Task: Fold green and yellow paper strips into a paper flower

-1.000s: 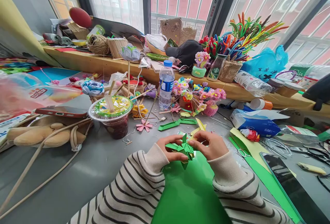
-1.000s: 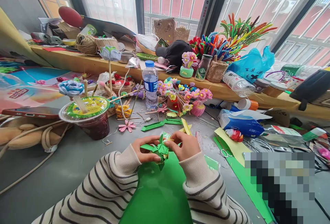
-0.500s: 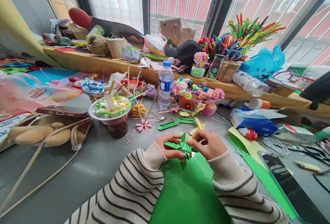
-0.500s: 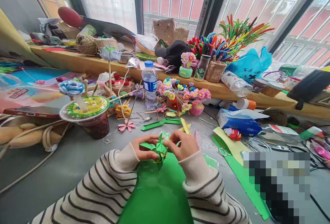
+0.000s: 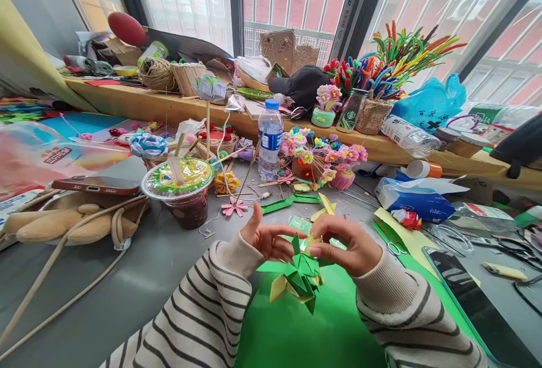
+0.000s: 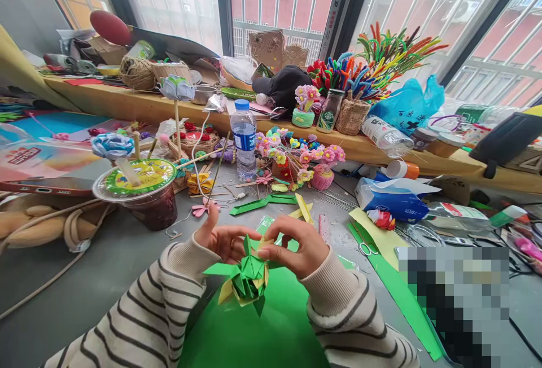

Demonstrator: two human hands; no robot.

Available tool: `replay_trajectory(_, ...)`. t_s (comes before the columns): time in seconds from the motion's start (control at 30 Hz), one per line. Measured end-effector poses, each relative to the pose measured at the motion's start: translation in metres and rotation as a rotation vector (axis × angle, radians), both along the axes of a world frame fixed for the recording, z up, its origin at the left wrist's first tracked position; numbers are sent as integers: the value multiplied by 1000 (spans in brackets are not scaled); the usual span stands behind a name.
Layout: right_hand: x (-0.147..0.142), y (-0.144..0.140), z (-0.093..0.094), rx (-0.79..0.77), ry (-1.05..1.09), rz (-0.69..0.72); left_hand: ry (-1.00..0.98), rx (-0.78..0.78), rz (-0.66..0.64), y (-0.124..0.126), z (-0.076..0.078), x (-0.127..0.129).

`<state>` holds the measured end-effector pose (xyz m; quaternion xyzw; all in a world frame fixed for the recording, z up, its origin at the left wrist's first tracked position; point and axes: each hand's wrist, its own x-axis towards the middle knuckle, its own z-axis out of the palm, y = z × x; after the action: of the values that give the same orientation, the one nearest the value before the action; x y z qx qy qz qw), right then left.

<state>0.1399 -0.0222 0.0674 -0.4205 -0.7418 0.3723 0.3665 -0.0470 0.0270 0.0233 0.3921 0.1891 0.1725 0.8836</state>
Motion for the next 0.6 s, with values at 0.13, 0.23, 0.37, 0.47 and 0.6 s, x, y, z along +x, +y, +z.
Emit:
replay_trajectory(0.13, -4, 1, -5, -24, 16, 45, 149, 164, 163, -6, 4, 8)
replay_trajectory(0.23, -6, 3, -11, -37, -9, 39, 144, 266, 244, -8, 0, 14)
replay_trajectory(0.37, -9, 3, -15, -21, -17, 34, 131, 293, 275, -8, -2, 16)
replay_trajectory(0.47, -10, 3, -16, -1, -14, 17, 133, 309, 283, -8, -2, 16)
replay_trajectory(0.6, -11, 2, -18, 10, -4, -9, 192, 300, 285, -8, -4, 17)
